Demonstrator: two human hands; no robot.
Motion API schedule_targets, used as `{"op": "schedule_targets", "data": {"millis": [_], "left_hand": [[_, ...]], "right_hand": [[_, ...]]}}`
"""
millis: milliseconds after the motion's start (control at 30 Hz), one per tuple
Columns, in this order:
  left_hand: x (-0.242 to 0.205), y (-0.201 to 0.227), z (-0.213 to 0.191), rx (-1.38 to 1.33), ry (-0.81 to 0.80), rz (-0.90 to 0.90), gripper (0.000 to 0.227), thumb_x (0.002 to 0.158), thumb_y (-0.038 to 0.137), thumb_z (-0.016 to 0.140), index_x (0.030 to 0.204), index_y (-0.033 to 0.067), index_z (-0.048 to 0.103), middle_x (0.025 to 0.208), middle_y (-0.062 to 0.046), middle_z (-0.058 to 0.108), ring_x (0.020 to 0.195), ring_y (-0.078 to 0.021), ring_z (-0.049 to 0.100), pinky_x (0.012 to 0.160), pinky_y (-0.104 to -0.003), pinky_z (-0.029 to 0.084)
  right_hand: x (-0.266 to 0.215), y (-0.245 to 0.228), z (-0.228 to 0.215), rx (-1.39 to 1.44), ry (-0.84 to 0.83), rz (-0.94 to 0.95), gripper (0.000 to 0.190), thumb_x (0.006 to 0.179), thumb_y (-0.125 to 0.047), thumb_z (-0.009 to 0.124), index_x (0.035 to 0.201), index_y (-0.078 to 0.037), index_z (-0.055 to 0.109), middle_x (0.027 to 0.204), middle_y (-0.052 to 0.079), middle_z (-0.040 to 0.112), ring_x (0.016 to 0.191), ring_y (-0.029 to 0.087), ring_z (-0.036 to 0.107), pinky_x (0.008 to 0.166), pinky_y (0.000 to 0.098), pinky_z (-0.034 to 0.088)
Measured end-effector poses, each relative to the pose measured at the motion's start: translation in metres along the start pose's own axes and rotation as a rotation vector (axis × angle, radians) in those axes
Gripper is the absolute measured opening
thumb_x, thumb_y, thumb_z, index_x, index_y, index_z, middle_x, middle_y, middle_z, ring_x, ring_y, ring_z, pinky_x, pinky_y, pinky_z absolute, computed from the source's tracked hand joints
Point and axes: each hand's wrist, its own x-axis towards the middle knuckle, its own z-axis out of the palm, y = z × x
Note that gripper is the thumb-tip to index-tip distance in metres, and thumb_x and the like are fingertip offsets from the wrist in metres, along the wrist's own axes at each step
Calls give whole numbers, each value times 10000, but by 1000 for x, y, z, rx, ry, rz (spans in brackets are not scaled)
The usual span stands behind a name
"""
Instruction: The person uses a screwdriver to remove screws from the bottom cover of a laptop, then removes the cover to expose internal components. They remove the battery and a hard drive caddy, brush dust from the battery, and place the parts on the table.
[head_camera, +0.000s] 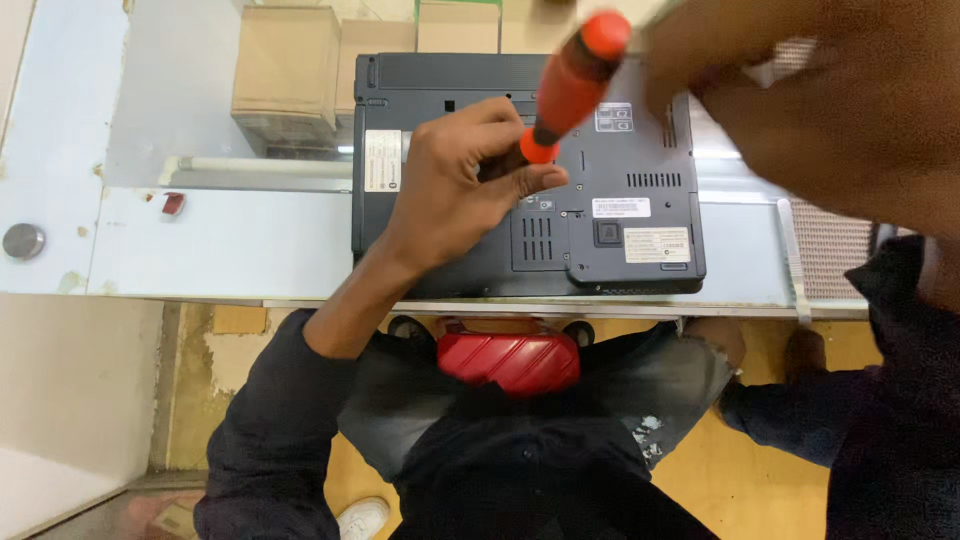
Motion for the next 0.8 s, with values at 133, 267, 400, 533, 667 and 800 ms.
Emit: {"op": "schedule_targets", "data": {"millis": [133,267,400,533,667,800], "left_hand": [[-2,-1,-1,7,10,-5,292,941,273,769,793,40,673,755,-21,471,634,-128,394,572,-280,324],[0,0,5,22,-4,4,243,916,224,824,839,55,668,783,-21,518,634,-117,432,578,-271,374],[0,-2,6,36,18,22,316,908,258,822,773,53,622,760,-17,473,640,-127,395,588,-292,346],[0,-1,6,-16,5,-22,258,914,225,818,797,49,670,776,-19,514,626,-109,431,576,-272,370],[-2,0,6,13,0,-12,261,913,220,833,800,50,671,765,-8,489,622,-107,400,564,-265,338],[-1,-6,1,39,10,23,281,934,247,798,802,23,688,751,-36,517,620,-120,445,546,-271,377]], "right_hand": [[-1,19,22,301,-74,365,182,991,-185,482,952,-175,659,862,0,626,758,173,545,705,319,362],[-3,12,21,580,-127,724,561,1021,-604,395,1218,-145,652,1065,74,719,889,218,661,834,327,484],[1,-17,6,-84,35,-94,333,1171,-367,936,1092,-125,720,896,30,607,756,163,504,633,321,393],[9,-19,6,133,-62,34,413,967,-376,932,1114,-53,722,806,47,597,589,132,402,488,276,319],[1,1,14,99,-9,177,421,1056,-467,858,1114,-85,693,890,38,607,711,145,456,602,316,357],[-10,24,29,55,53,349,474,1171,-583,763,1115,-125,656,997,28,621,867,161,525,747,368,406]]}}
